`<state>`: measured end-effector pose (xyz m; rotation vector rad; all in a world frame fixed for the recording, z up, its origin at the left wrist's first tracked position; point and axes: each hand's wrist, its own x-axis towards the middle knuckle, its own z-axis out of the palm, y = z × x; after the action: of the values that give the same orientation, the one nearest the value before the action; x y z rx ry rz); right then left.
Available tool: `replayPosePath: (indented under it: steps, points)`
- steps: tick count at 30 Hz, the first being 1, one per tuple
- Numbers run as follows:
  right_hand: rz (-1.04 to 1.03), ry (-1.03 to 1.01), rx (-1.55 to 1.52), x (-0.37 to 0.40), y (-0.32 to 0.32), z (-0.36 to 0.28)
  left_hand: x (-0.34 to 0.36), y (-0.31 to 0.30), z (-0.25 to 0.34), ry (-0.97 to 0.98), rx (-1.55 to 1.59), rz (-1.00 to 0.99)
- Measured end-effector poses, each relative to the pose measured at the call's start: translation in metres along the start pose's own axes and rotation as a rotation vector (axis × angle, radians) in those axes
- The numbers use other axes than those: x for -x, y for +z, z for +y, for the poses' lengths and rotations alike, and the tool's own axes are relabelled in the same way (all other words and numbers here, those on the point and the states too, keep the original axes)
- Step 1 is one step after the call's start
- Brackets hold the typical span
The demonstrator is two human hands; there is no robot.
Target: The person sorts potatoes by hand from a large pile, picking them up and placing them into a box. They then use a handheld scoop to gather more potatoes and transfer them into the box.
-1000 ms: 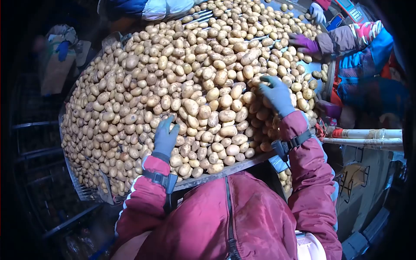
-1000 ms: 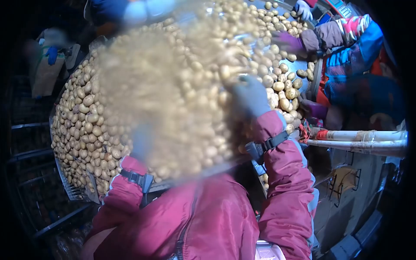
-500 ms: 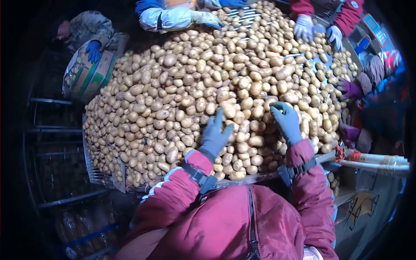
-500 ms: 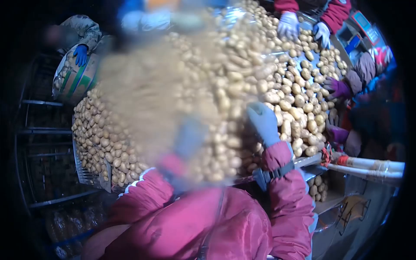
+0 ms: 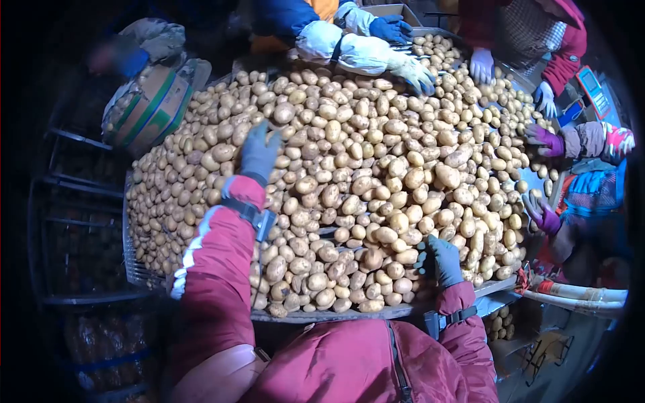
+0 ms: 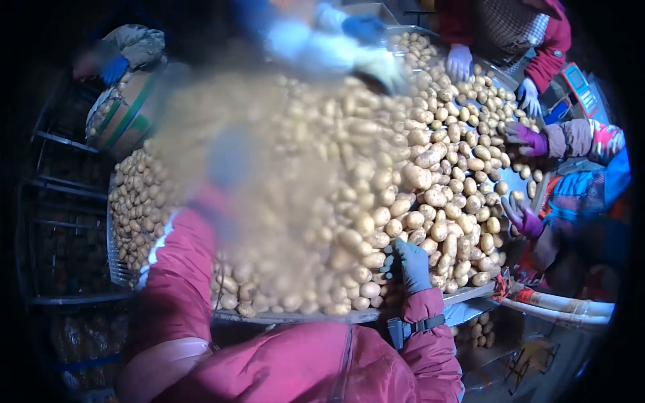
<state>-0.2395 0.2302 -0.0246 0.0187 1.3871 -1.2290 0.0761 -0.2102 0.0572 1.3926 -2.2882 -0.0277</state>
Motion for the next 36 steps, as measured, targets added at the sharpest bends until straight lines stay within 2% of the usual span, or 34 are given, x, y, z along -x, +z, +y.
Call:
replayPosePath:
  steps: [3,6,7,9,10,12,14,16,17,18,20,22,23,24,25,27,28,29,31,32,34,36]
  points:
    - [0.021,0.006,-0.004,0.003,0.004,-0.004,-0.052,0.030,-0.043,0.024,0.056,0.047]
    - [0.064,0.024,-0.013,0.006,0.007,-0.008,-0.082,0.072,-0.085,0.257,0.187,-0.271]
    - [0.071,0.014,-0.002,0.007,0.007,-0.006,-0.081,0.078,-0.062,0.262,0.200,-0.272]
    - [0.072,0.002,0.006,0.003,0.007,-0.009,-0.074,0.065,0.010,-0.241,0.138,-0.151]
    - [0.076,0.009,-0.005,0.002,0.007,-0.010,-0.075,0.059,0.021,-0.243,0.133,-0.154]
    - [0.076,0.033,-0.039,0.005,0.010,-0.006,-0.074,0.048,0.027,-0.360,0.312,-0.272]
    - [0.054,0.036,-0.035,0.006,0.011,-0.007,-0.071,0.045,0.033,-0.361,0.377,-0.251]
    - [0.048,0.018,-0.027,0.006,0.011,-0.007,-0.070,0.042,0.044,-0.285,0.703,-0.286]
    - [0.045,0.020,-0.026,0.006,0.012,-0.006,-0.065,0.035,0.060,-0.515,0.893,-0.467]
    - [0.048,0.019,-0.018,0.006,0.012,-0.006,-0.063,0.036,0.071,-0.405,0.759,-0.570]
    - [0.061,0.016,-0.011,0.006,0.010,-0.006,-0.054,0.082,0.086,-0.249,0.601,-0.393]
    - [0.060,0.012,-0.011,0.005,0.011,-0.006,-0.047,0.079,0.126,-0.325,0.517,-0.459]
    - [0.060,0.014,-0.013,0.006,0.012,-0.006,-0.042,0.088,0.136,-0.252,0.578,-0.471]
    - [0.058,0.008,-0.008,0.006,0.013,-0.008,-0.045,0.100,0.128,0.034,0.424,-0.566]
    - [0.059,0.001,-0.003,0.008,0.014,-0.009,-0.041,0.104,0.159,-0.351,0.750,-0.715]
    - [0.070,0.003,-0.005,0.004,0.011,-0.004,-0.016,0.201,0.162,0.173,0.479,-0.489]
    - [0.075,0.009,-0.002,0.004,0.010,-0.004,-0.008,0.191,0.203,0.161,0.415,-0.532]
    - [0.052,-0.023,-0.006,0.006,0.011,-0.006,-0.003,0.168,0.238,0.095,0.507,-0.687]
    - [0.085,-0.050,0.030,-0.010,-0.001,0.010,0.027,0.150,0.276,0.096,0.647,-0.710]
    - [0.109,-0.067,0.064,-0.014,-0.006,0.017,0.042,0.138,0.288,0.089,0.777,-0.736]
    - [0.109,-0.048,0.041,-0.012,-0.006,0.017,0.057,0.094,0.306,-0.082,0.807,-0.880]
    - [0.092,-0.191,0.133,-0.030,-0.016,0.034,0.078,0.087,0.301,-0.009,0.839,-0.792]
